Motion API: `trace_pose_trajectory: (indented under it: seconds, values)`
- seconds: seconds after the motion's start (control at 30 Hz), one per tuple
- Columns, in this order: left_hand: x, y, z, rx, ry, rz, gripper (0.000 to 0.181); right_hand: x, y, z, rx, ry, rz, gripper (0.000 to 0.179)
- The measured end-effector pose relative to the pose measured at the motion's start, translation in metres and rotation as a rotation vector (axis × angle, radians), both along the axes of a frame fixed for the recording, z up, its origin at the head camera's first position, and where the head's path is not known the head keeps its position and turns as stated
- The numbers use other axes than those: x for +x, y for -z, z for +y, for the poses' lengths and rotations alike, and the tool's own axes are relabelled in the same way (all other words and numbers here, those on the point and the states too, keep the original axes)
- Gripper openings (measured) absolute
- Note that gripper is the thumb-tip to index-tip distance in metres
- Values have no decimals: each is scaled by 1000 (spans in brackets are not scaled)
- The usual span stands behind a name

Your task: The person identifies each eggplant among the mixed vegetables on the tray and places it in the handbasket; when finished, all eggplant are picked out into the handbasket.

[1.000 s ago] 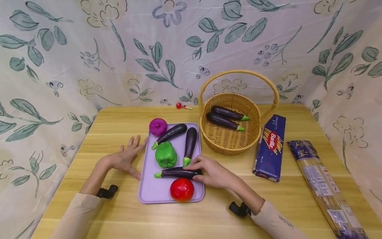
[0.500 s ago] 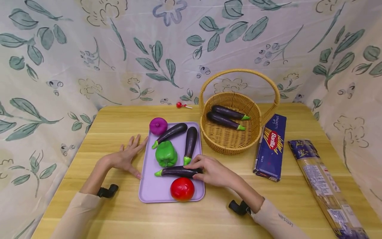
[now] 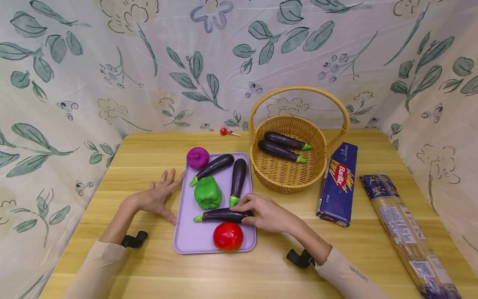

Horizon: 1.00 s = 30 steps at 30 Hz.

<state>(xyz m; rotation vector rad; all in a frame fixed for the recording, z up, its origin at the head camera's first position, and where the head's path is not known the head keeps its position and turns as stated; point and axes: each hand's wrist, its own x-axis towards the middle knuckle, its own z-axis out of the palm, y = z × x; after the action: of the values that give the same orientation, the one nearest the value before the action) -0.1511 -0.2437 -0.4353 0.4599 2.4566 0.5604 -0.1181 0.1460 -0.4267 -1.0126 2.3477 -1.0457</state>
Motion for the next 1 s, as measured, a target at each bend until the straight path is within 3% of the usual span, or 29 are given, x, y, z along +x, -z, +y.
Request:
trace_pose_trajectory:
  seconds: [0.17, 0.53, 0.67, 1.0]
  values:
    - [1, -1, 0, 3, -1, -3, 150, -3, -12, 7, -5, -3, 17, 41]
    - [0, 1, -2, -1, 4, 4, 151, -13, -62, 32, 85, -19, 142, 39]
    - [0, 1, -1, -5, 8, 9, 151, -17, -76, 41, 87, 11, 157, 39]
    - [0, 1, 0, -6, 7, 1, 151, -32, -117, 74, 100, 117, 288, 40]
